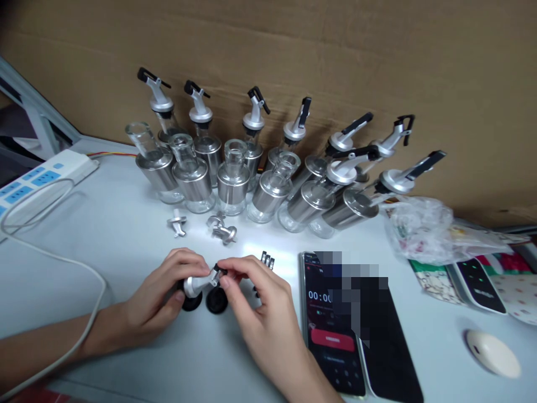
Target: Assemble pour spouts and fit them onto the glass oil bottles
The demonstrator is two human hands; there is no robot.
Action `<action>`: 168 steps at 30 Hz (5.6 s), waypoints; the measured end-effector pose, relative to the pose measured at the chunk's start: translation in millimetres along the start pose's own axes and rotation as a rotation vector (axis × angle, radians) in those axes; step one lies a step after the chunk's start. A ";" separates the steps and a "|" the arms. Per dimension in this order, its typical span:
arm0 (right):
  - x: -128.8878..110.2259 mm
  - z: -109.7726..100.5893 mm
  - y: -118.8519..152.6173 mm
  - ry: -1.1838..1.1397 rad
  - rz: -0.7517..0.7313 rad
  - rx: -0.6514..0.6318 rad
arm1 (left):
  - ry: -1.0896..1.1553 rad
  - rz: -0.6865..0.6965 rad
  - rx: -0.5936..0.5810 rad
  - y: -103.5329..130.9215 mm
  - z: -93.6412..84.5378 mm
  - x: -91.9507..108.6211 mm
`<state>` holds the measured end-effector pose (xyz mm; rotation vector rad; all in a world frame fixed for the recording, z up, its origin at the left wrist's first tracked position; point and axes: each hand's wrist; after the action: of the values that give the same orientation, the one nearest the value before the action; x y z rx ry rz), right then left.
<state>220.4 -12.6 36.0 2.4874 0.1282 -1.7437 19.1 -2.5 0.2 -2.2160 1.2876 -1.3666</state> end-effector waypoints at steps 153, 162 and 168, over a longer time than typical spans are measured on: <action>-8.1 -6.7 -6.6 -0.551 0.567 -0.454 | -0.029 0.028 -0.134 1.1 3.3 9.0; -11.3 -11.7 -6.6 -0.467 0.530 -0.475 | 0.007 0.040 -0.191 2.1 1.8 11.4; -8.1 -13.1 -9.2 -0.499 0.663 -0.500 | -0.024 0.065 -0.244 -0.7 -1.0 13.4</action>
<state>228.7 -1.9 47.7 1.4618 -0.2424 -1.6855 21.0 -12.2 9.3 -2.3120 1.5785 -1.2123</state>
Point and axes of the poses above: each hand's wrist, its own y-axis away from the middle knuckle, its own z-axis out of the palm, x = y × z, and after that the axes turned 12 degrees about z, right-handed
